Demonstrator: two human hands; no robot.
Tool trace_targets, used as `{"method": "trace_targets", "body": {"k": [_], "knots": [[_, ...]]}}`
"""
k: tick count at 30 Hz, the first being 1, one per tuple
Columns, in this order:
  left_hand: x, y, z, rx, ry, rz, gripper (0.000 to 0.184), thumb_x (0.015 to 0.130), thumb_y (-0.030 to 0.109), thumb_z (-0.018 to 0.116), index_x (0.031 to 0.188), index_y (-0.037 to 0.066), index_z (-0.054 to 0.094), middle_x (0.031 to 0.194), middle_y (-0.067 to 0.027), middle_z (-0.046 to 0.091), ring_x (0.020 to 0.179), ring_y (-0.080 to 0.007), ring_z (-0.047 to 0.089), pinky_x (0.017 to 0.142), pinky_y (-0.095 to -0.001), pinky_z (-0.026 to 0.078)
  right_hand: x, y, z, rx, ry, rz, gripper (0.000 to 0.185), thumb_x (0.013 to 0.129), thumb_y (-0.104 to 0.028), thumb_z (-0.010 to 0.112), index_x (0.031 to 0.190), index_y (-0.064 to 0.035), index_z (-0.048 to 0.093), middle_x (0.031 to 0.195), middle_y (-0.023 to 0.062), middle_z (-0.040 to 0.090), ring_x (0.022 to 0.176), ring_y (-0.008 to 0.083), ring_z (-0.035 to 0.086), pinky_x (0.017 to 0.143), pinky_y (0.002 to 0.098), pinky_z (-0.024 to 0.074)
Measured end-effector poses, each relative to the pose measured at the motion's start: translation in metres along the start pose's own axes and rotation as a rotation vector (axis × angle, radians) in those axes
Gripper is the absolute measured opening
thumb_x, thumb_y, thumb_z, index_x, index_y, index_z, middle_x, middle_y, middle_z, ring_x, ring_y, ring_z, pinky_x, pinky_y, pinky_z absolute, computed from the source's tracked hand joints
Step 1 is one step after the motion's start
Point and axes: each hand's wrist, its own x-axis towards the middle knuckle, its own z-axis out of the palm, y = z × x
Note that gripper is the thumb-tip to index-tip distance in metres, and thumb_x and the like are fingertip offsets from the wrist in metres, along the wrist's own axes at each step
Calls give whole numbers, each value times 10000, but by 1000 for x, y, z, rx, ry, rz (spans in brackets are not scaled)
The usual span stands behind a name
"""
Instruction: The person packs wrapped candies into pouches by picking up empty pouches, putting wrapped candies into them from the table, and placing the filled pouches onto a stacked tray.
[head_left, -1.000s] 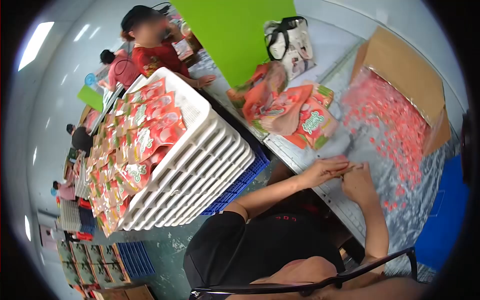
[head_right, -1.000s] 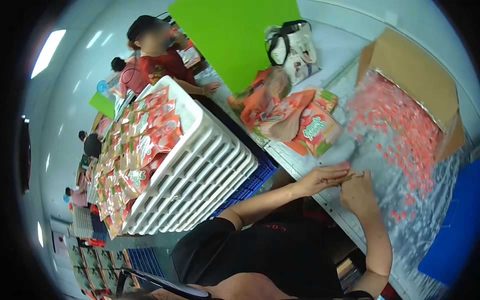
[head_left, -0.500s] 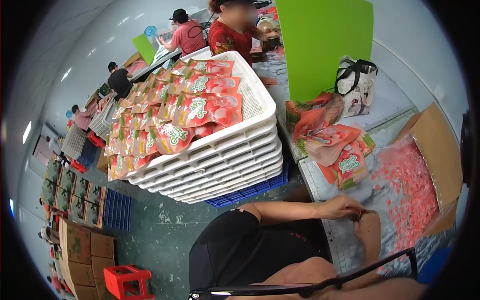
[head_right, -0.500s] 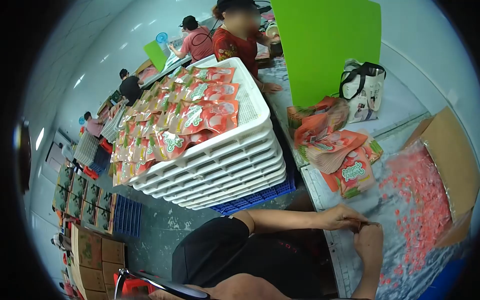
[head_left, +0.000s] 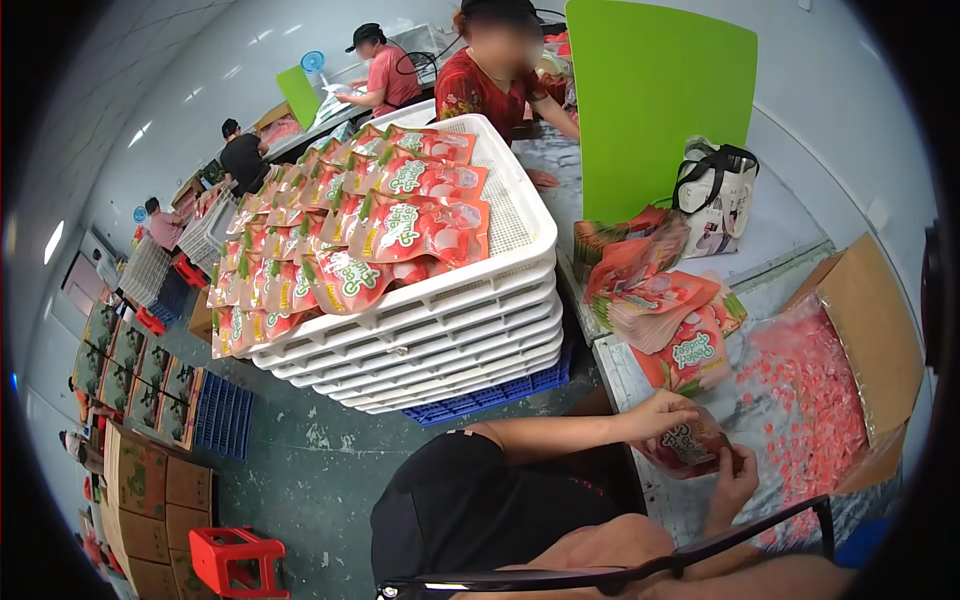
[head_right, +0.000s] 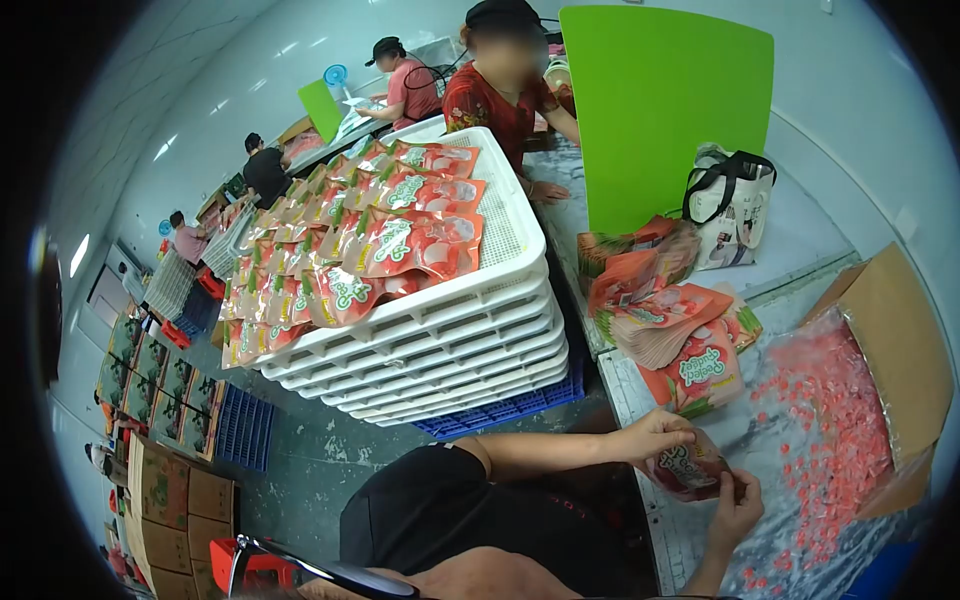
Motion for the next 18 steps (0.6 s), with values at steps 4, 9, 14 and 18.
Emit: {"method": "trace_targets", "body": {"k": [4, 9, 14, 18], "knots": [[-9, 24, -5, 8, 4, -283, 267, 1030, 218, 564, 1109, -4, 691, 845, -6, 697, 757, -54, 604, 618, -236, 491, -3, 8, 13, 201, 87, -67, 174, 915, -79, 711, 1027, 35, 641, 871, 37, 660, 783, 102, 599, 720, 253, 490], [-7, 10, -7, 22, -14, -155, 274, 1017, 252, 590, 1140, 29, 690, 796, 48, 653, 559, 1, 491, 427, -193, 396, -8, 18, 20, 184, 41, 19, 175, 917, -94, 715, 1016, 40, 663, 926, 54, 686, 816, 108, 609, 771, 256, 492], [-10, 17, -6, 28, -55, -210, 262, 1001, 218, 621, 1113, -5, 701, 908, -6, 719, 719, -24, 603, 523, -173, 460, -13, 17, 21, 220, 140, -9, 166, 925, -98, 710, 1010, 40, 675, 953, 58, 691, 830, 113, 616, 791, 256, 492], [-8, 1, -5, 54, -32, -243, 244, 996, 222, 634, 1069, 7, 721, 798, 33, 694, 658, -5, 567, 575, -183, 474, -16, 22, 21, 229, 146, -40, 161, 931, -96, 702, 1016, 38, 677, 948, 58, 692, 832, 111, 619, 786, 259, 494]]}}
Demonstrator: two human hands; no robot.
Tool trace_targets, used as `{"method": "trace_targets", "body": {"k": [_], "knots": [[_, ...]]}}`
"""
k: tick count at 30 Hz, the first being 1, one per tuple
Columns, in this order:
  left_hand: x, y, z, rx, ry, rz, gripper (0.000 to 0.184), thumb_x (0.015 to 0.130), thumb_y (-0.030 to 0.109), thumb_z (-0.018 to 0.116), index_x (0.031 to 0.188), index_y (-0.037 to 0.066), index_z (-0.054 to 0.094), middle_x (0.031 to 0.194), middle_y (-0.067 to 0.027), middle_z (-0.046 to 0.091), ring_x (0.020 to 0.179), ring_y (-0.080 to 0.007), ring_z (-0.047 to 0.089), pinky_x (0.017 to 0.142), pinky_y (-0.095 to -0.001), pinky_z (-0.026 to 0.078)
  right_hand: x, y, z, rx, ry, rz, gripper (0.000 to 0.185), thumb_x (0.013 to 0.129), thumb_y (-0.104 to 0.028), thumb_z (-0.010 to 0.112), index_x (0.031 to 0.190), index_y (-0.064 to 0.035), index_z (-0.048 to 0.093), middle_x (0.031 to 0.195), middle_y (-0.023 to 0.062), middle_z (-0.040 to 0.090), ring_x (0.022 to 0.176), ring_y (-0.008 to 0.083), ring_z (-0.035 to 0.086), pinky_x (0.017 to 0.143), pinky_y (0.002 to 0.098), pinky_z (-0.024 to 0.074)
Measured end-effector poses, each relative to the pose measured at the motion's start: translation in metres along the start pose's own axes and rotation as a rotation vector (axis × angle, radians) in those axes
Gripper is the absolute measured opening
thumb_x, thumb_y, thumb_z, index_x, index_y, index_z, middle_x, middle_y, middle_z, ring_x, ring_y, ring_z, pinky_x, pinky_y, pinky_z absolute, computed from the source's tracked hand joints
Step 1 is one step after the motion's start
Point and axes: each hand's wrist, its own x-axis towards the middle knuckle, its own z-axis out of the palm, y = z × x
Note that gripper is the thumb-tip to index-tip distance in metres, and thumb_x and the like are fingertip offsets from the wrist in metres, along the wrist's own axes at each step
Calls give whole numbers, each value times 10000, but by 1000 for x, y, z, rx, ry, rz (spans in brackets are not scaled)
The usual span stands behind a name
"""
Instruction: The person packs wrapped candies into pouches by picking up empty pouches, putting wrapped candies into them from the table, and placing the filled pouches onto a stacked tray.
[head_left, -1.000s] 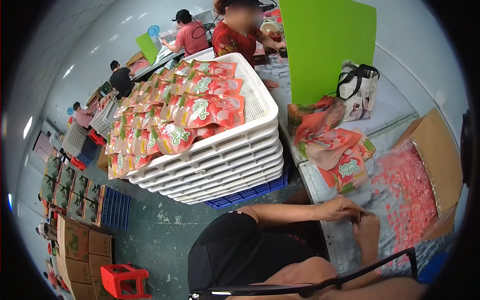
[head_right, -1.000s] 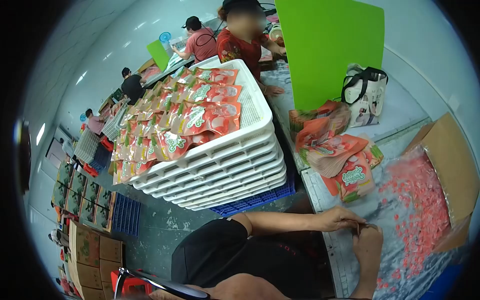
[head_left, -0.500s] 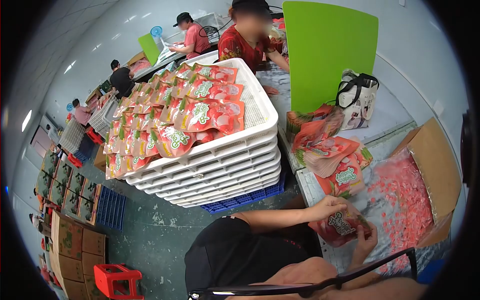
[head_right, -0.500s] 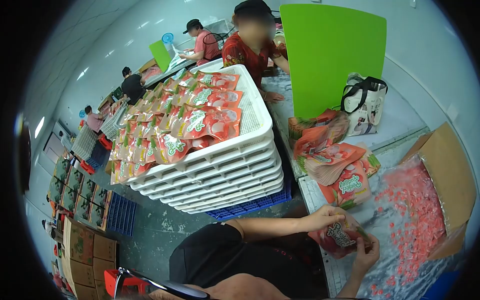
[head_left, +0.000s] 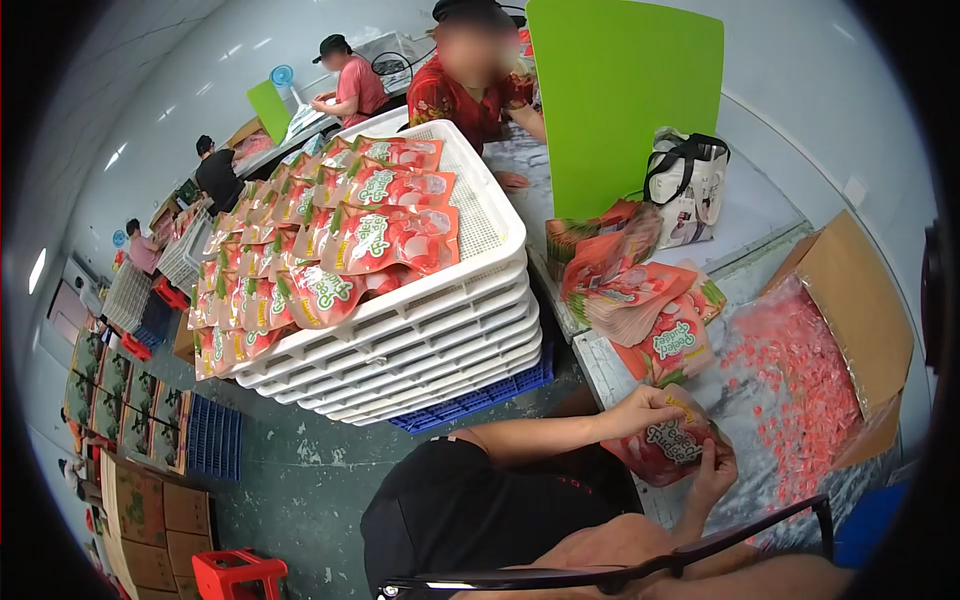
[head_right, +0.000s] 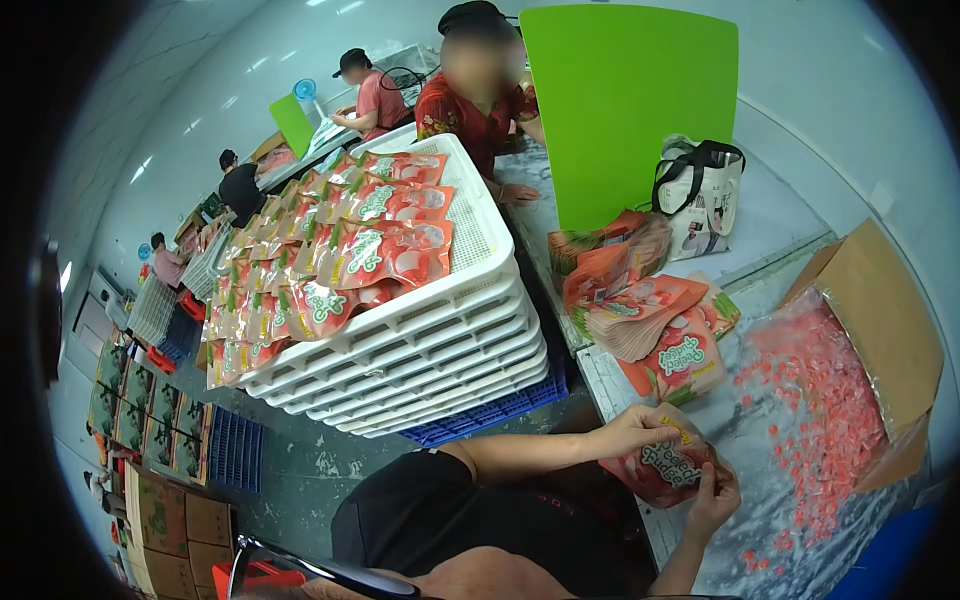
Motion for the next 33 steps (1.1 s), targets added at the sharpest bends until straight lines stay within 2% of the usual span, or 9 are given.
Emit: {"method": "trace_targets", "body": {"k": [7, 19, 21, 25, 27, 29, 31, 32, 33], "knots": [[-7, 24, 5, 32, -24, -100, 230, 987, 213, 647, 1041, 4, 728, 856, -6, 719, 728, -28, 612, 631, -192, 498, -7, -6, 5, 50, -3, 26, 163, 922, -95, 712, 1013, 36, 677, 941, 64, 702, 827, 115, 626, 786, 267, 503], [-1, 7, 4, -77, -130, 158, 205, 967, 119, 648, 1089, -32, 713, 1088, -68, 704, 962, -120, 643, 818, -246, 513, -11, 6, 3, 85, 24, 64, 148, 932, -101, 695, 985, 37, 681, 929, 60, 693, 824, 111, 615, 789, 269, 497], [2, -10, 1, 53, -44, 62, 251, 998, 222, 620, 1017, 0, 733, 885, -31, 706, 598, -79, 618, 524, -222, 501, -11, 6, 3, 107, 46, 33, 143, 943, -101, 678, 999, 30, 680, 936, 56, 695, 819, 115, 618, 780, 261, 499], [9, -14, -4, -66, -121, 138, 308, 1008, 292, 602, 1004, 17, 739, 856, -32, 702, 435, -64, 526, 381, -215, 413, -7, 17, -7, 61, 17, 71, 153, 955, -98, 656, 1046, 22, 683, 945, 78, 707, 822, 128, 636, 775, 255, 502], [6, -15, -10, -26, -57, -90, 276, 1019, 216, 567, 1044, -20, 706, 1108, -80, 693, 1053, -188, 626, 966, -322, 458, -7, 27, -19, 69, 19, 243, 168, 946, -104, 655, 1043, 25, 702, 950, 92, 718, 845, 147, 651, 792, 273, 505], [3, 21, 5, -110, -57, 73, 254, 1005, 211, 582, 1078, -6, 692, 1095, -81, 692, 1034, -185, 630, 953, -326, 466, -4, -14, 5, -174, 68, -47, 165, 932, -105, 653, 1009, 24, 721, 930, 84, 725, 850, 160, 653, 800, 289, 502], [9, 18, 5, -139, -122, 140, 283, 992, 219, 607, 1168, 1, 642, 1087, -77, 690, 1014, -165, 634, 898, -324, 491, -4, -25, 7, -171, 108, 61, 160, 929, -113, 653, 971, 24, 726, 905, 61, 716, 822, 134, 625, 778, 279, 487], [2, 16, 3, -190, 8, -167, 301, 1004, 231, 596, 1193, -1, 622, 1085, -68, 688, 998, -166, 644, 878, -325, 514, -1, -27, 9, -151, 131, 81, 150, 936, -112, 650, 965, 18, 719, 897, 38, 702, 807, 111, 604, 756, 266, 474], [5, 18, 10, -365, -19, -105, 293, 1009, 235, 593, 1183, 1, 620, 1102, -69, 685, 986, -167, 653, 874, -338, 535, 0, -26, 9, -124, 149, 89, 141, 943, -112, 647, 959, 12, 712, 889, 15, 688, 791, 88, 583, 734, 253, 462]]}}
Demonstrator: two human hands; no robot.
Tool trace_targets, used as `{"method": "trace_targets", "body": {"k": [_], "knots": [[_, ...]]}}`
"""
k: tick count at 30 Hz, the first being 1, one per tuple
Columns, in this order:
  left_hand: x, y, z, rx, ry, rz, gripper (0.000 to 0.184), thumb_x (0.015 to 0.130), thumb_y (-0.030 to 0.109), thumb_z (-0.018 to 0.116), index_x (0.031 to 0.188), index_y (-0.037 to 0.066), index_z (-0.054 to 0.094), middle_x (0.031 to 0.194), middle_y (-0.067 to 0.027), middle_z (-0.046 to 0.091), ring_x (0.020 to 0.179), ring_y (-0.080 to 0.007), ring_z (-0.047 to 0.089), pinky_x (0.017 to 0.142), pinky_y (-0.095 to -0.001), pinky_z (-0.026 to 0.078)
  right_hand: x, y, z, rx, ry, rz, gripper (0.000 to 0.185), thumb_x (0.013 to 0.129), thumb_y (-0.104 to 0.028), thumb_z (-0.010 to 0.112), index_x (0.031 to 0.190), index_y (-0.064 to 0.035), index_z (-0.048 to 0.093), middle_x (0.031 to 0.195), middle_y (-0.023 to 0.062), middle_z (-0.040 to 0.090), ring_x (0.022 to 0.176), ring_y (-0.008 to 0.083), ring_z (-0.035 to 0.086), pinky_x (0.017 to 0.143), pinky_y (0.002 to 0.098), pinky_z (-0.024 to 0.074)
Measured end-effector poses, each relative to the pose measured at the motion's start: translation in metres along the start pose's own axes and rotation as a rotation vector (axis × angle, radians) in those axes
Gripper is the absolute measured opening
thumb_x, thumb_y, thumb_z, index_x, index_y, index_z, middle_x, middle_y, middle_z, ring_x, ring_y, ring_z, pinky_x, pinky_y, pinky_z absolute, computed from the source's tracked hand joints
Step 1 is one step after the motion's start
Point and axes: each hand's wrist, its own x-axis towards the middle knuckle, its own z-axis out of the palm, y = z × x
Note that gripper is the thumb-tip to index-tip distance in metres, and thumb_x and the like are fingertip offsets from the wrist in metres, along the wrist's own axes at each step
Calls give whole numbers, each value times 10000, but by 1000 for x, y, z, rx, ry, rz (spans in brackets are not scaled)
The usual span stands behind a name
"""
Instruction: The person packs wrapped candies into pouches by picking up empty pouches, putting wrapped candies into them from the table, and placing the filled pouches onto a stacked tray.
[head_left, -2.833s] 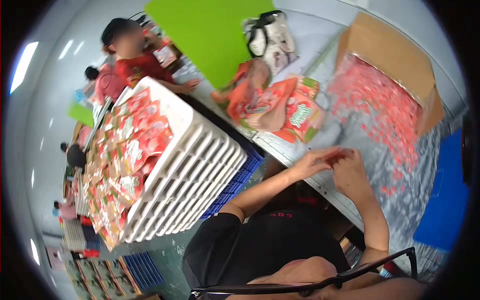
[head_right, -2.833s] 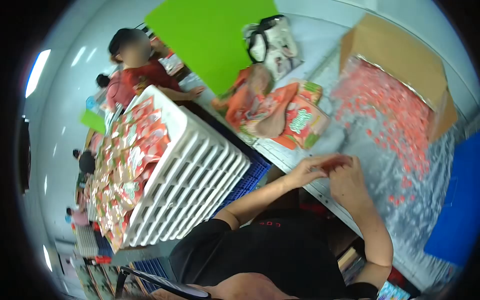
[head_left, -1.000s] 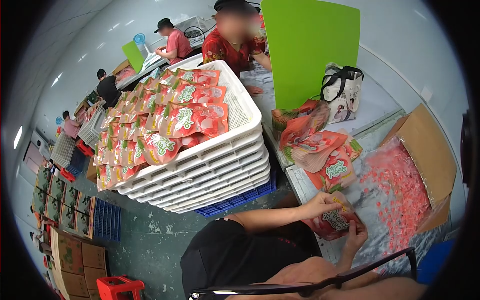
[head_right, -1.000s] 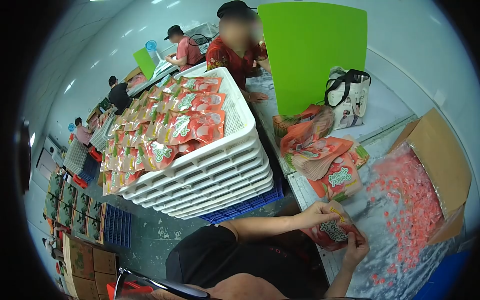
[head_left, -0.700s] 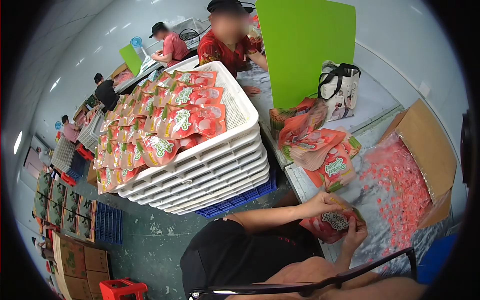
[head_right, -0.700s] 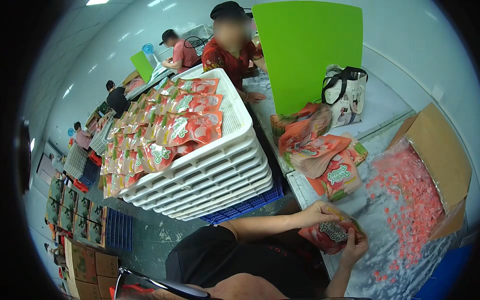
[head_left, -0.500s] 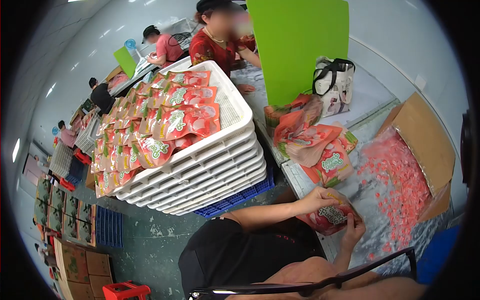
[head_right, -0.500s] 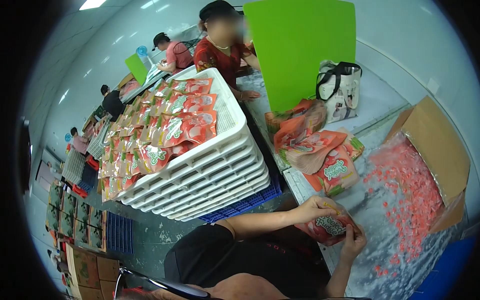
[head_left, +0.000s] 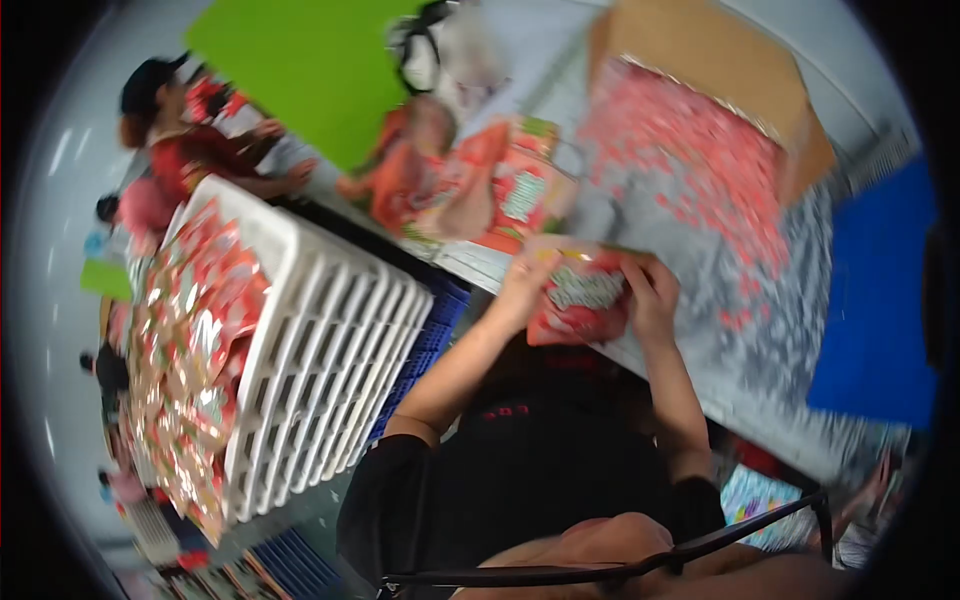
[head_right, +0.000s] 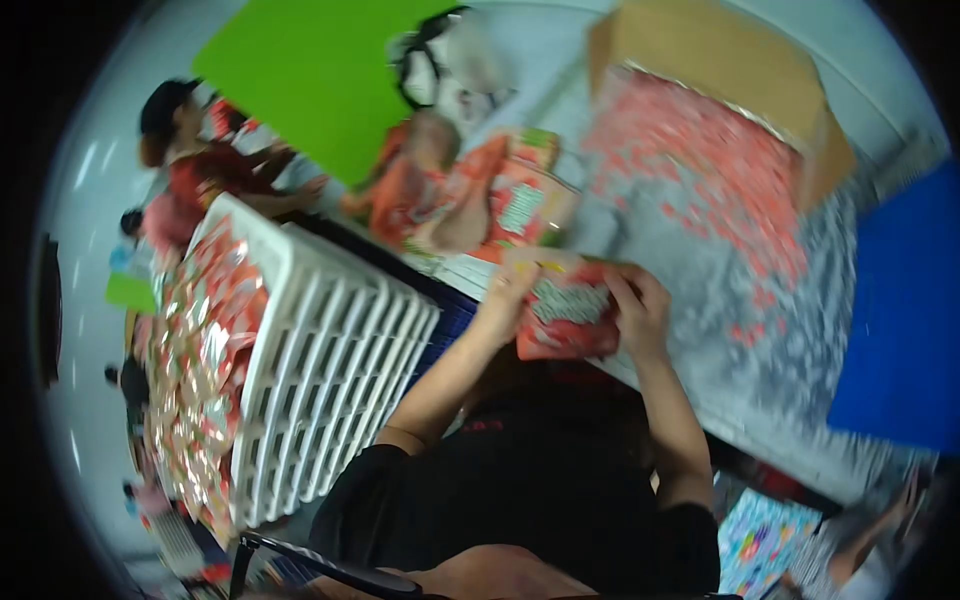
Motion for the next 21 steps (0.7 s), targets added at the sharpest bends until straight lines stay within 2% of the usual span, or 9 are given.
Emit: {"method": "trace_targets", "body": {"k": [3, 8, 11, 14, 15, 17, 18, 19, 21], "knots": [[7, -8, -12, 133, -75, -77, 308, 1024, 217, 570, 1224, -15, 605, 1139, -83, 673, 1017, -159, 637, 893, -336, 527, 5, 3, 8, 274, 114, 28, 110, 956, -101, 637, 961, -5, 690, 858, -37, 644, 771, 51, 533, 703, 226, 427], [7, -32, -6, 348, -22, 23, 399, 1023, 314, 577, 1241, -20, 608, 1121, -59, 666, 1020, -132, 616, 885, -297, 503, 1, 1, -2, 315, 149, -20, 105, 953, -122, 653, 949, -24, 691, 807, -71, 587, 746, 28, 494, 676, 209, 397], [6, -33, -9, 536, 77, -13, 494, 1006, 487, 552, 1162, 28, 651, 937, 24, 596, 840, -77, 530, 716, -261, 427, 5, 3, 1, 418, 180, 134, 99, 953, -116, 644, 977, -28, 680, 873, -46, 607, 799, 46, 511, 729, 221, 406], [7, -25, 8, 492, 87, 91, 398, 1040, 440, 502, 1064, 68, 643, 819, 53, 571, 677, -42, 487, 551, -238, 384, 3, 5, -1, 322, 189, 71, 140, 964, -136, 634, 1001, -10, 681, 859, -40, 614, 792, 52, 517, 714, 222, 407], [8, -24, 0, 443, 57, -25, 405, 1045, 427, 491, 1097, 55, 642, 843, 38, 603, 714, -41, 528, 595, -240, 439, 4, -1, 0, 193, 202, -21, 155, 964, -149, 636, 999, -6, 685, 830, -44, 612, 767, 50, 511, 676, 225, 407], [17, -33, 4, 304, 103, 213, 408, 1041, 403, 502, 1143, 30, 631, 941, 8, 629, 842, -88, 555, 735, -280, 470, 5, 10, 3, 148, 203, -46, 172, 976, -154, 625, 1021, 5, 677, 868, -29, 630, 796, 66, 532, 716, 239, 433], [16, -28, 3, 351, 136, 250, 436, 1055, 397, 483, 1154, 11, 658, 964, 7, 645, 885, -63, 562, 729, -271, 493, 4, 5, 2, 69, 121, -53, 186, 988, -161, 614, 1044, 8, 668, 925, -6, 639, 840, 82, 551, 770, 256, 456], [14, -25, -10, 486, 175, 79, 455, 1049, 416, 487, 1176, 14, 656, 936, 21, 630, 840, -63, 546, 730, -270, 489, 6, 23, 5, 152, 149, 43, 198, 993, -158, 605, 1073, 13, 665, 980, 12, 641, 893, 97, 560, 820, 259, 464], [16, -20, -12, 446, 58, 242, 476, 1050, 413, 483, 1240, 4, 634, 961, 28, 642, 850, -66, 553, 754, -273, 497, 11, 33, 12, 307, 140, 34, 230, 999, -169, 596, 1155, -8, 650, 1073, 17, 642, 976, 119, 574, 857, 276, 472]]}}
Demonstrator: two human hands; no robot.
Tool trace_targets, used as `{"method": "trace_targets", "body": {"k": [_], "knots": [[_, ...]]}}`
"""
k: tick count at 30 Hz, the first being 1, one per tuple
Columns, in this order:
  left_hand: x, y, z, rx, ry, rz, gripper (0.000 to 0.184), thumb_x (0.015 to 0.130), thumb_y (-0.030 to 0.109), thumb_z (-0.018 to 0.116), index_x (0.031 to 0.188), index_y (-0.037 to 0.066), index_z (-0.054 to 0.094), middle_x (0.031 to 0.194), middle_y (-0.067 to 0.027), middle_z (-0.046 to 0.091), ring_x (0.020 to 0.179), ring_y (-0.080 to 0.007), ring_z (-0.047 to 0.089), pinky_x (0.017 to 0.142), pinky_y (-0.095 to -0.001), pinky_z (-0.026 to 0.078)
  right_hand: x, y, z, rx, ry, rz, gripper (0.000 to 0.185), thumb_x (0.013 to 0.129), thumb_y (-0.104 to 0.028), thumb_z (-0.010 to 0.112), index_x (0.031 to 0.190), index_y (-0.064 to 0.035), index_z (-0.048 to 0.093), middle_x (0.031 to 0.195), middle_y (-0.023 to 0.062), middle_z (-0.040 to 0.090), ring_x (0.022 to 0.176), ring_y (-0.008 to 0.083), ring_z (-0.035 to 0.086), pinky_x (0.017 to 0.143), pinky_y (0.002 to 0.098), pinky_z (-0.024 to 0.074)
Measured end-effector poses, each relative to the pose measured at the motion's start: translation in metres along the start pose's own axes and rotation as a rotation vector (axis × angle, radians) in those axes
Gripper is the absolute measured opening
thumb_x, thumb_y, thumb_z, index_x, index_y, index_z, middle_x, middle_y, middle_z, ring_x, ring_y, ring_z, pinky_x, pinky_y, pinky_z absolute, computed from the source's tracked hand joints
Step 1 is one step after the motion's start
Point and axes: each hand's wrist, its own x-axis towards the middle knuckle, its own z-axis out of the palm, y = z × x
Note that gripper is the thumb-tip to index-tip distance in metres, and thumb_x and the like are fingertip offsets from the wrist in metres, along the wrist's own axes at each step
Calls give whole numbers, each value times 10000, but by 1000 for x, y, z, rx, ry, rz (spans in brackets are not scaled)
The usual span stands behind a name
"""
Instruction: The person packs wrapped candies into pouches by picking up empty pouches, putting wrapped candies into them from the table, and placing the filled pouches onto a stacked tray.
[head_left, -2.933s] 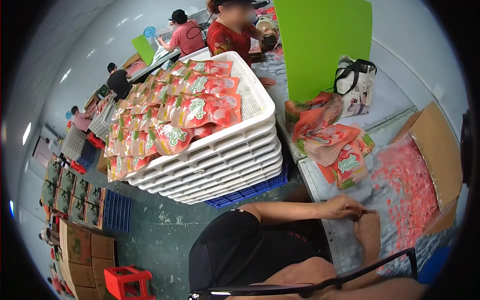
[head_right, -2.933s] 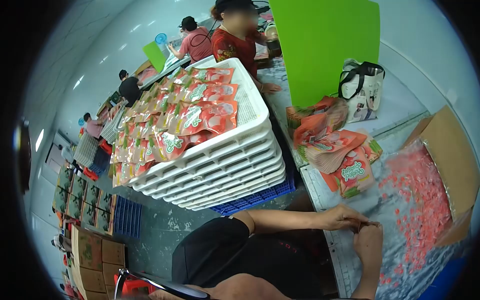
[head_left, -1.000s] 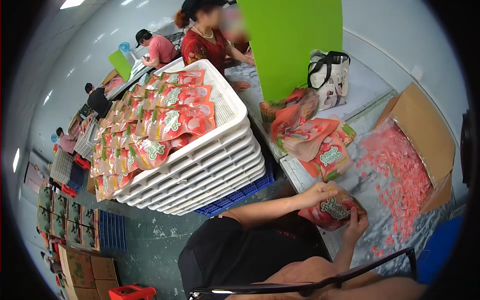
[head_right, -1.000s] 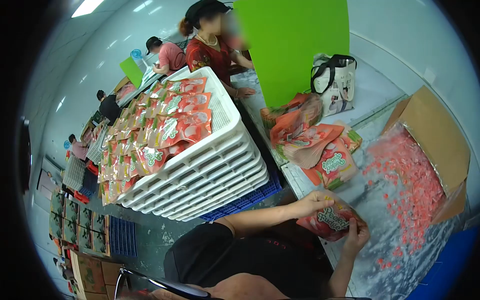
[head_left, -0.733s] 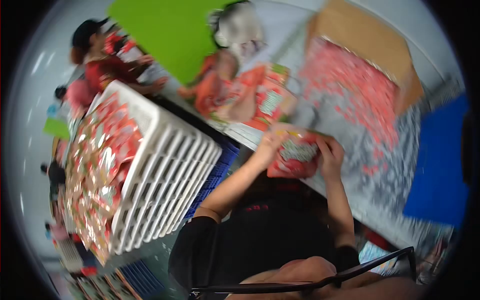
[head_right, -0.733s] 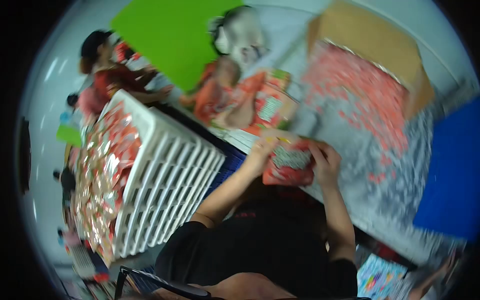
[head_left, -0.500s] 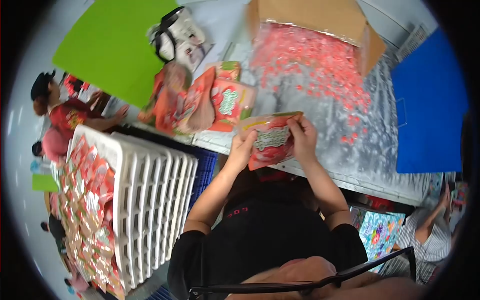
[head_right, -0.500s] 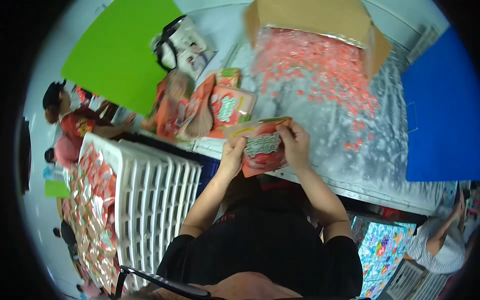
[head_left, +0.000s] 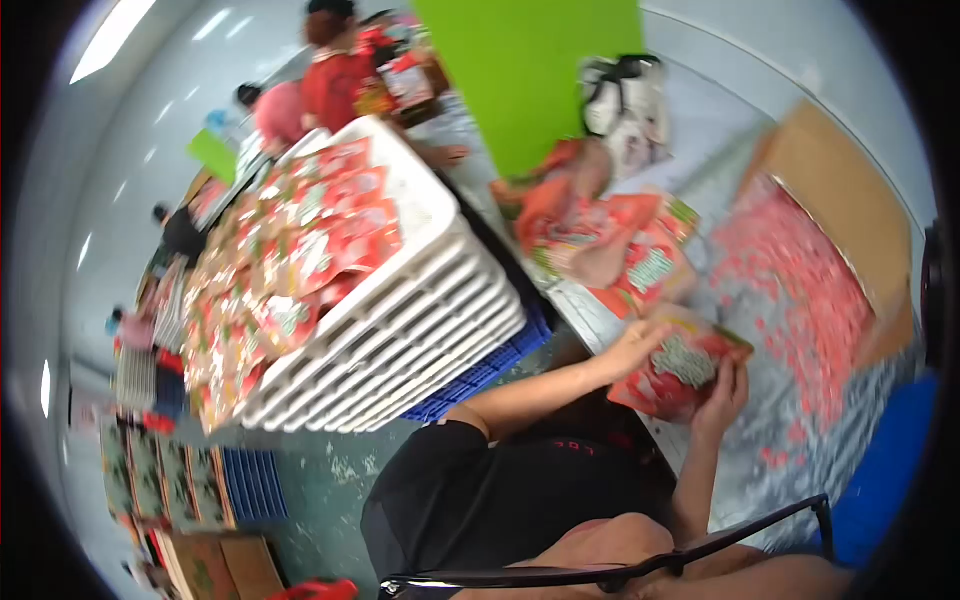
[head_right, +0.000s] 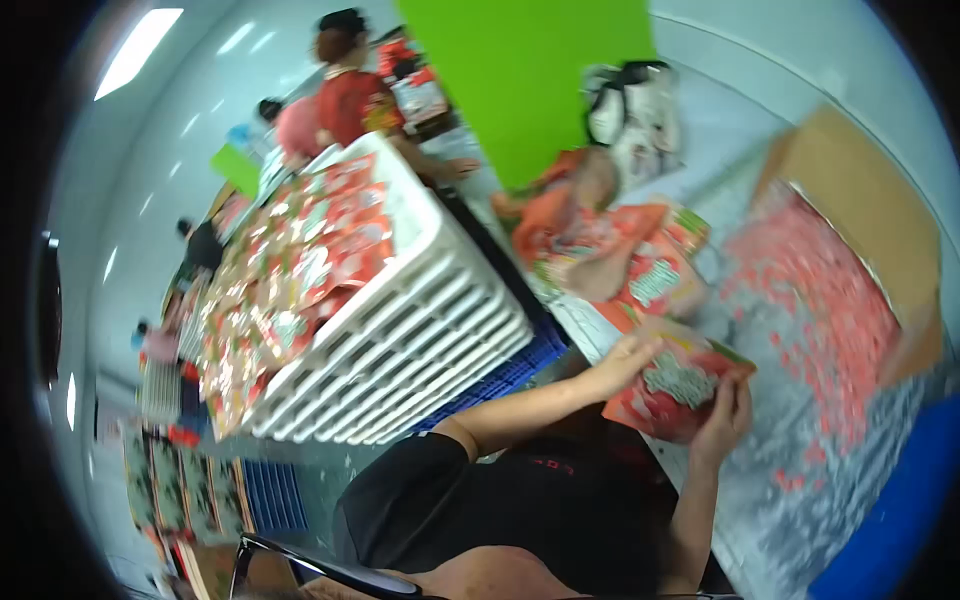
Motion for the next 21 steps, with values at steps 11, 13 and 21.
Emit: {"method": "trace_targets", "body": {"k": [11, 13, 21], "knots": [[-15, 69, -18, -96, 95, 136, 447, 1089, 347, 403, 1219, -21, 621, 1039, -34, 685, 983, -97, 596, 882, -298, 501, 4, -21, 54, -142, -92, -153, 296, 1048, -220, 501, 1098, 42, 629, 1022, 114, 671, 877, 182, 609, 776, 320, 501], [-13, 74, -25, 58, 117, 59, 472, 1085, 381, 396, 1208, -11, 628, 1078, -68, 699, 987, -128, 628, 876, -295, 515, 10, -20, 55, -351, -125, -276, 318, 1057, -225, 482, 1116, 49, 632, 1018, 137, 676, 878, 186, 610, 794, 327, 497], [-17, 90, -38, 553, 293, 367, 361, 1062, 250, 480, 1022, -63, 657, 830, -138, 682, 777, -179, 658, 704, -326, 512, 7, -47, 94, -53, -172, -273, 300, 1065, -212, 472, 995, 40, 620, 904, 50, 657, 791, 117, 568, 711, 293, 481]]}}
